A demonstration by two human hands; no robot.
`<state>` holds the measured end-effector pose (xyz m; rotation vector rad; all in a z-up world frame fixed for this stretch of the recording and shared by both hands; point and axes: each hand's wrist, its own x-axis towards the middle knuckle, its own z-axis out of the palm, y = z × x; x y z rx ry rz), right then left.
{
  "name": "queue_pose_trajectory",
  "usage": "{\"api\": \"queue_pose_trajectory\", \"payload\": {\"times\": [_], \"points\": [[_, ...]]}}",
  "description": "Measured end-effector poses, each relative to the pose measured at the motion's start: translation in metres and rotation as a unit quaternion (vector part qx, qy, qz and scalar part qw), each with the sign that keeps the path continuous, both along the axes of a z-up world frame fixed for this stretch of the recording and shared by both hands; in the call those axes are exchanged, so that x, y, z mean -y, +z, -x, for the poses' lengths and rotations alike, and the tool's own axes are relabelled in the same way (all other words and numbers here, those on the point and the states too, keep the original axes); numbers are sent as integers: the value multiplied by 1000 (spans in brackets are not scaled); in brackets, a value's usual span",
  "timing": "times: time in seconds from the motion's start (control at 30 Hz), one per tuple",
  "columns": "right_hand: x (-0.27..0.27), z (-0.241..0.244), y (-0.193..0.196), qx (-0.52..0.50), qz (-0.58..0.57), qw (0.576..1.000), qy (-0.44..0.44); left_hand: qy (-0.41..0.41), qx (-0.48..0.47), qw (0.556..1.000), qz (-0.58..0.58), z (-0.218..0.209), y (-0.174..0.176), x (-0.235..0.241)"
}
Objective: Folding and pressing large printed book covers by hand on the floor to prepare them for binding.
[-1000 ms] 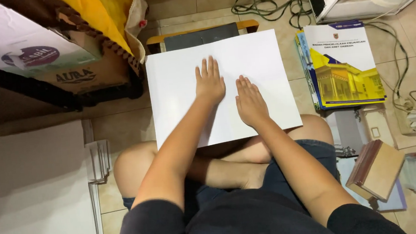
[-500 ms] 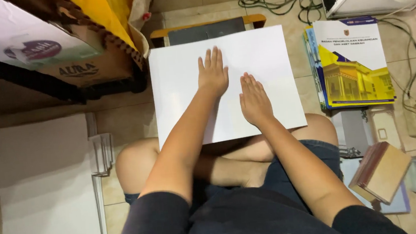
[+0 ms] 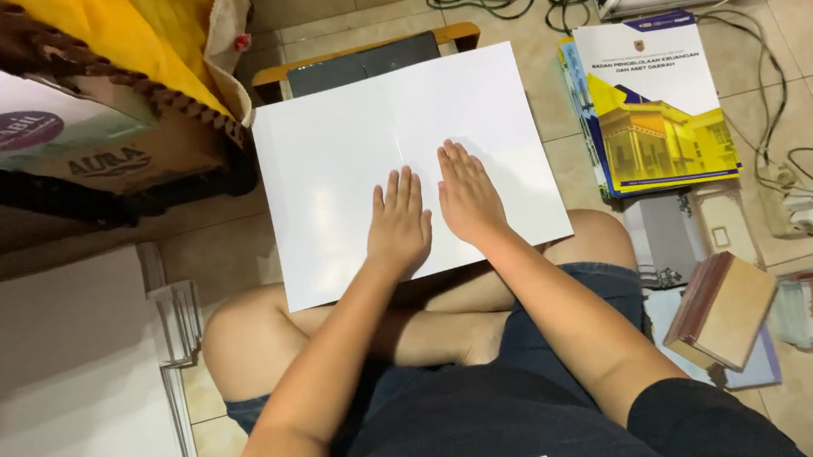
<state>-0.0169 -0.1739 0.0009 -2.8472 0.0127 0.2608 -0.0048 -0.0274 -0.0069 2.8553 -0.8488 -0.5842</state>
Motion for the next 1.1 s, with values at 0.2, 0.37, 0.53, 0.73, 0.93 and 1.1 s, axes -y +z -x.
{"api": "queue_pose_trajectory", "payload": {"times": [0.2, 0.37, 0.53, 0.73, 0.93, 1.1], "points": [[2, -2, -8, 0, -18, 1000, -7, 27, 36, 999, 3, -55, -28, 18], [0, -1, -2, -3, -5, 1000, -9, 73, 71, 995, -20, -134, -32, 39], [2, -1, -3, -4, -3, 1000, -15, 79, 85, 993, -20, -128, -32, 41], [0, -1, -7, 18, -29, 999, -14, 27, 62, 998, 6, -31, -19, 4], [-2, 0, -3, 30, -14, 999, -8, 12, 7, 1000, 24, 12, -12, -19], [0, 6, -6, 29, -4, 1000, 10, 113, 6, 992, 58, 11, -3, -17]]}}
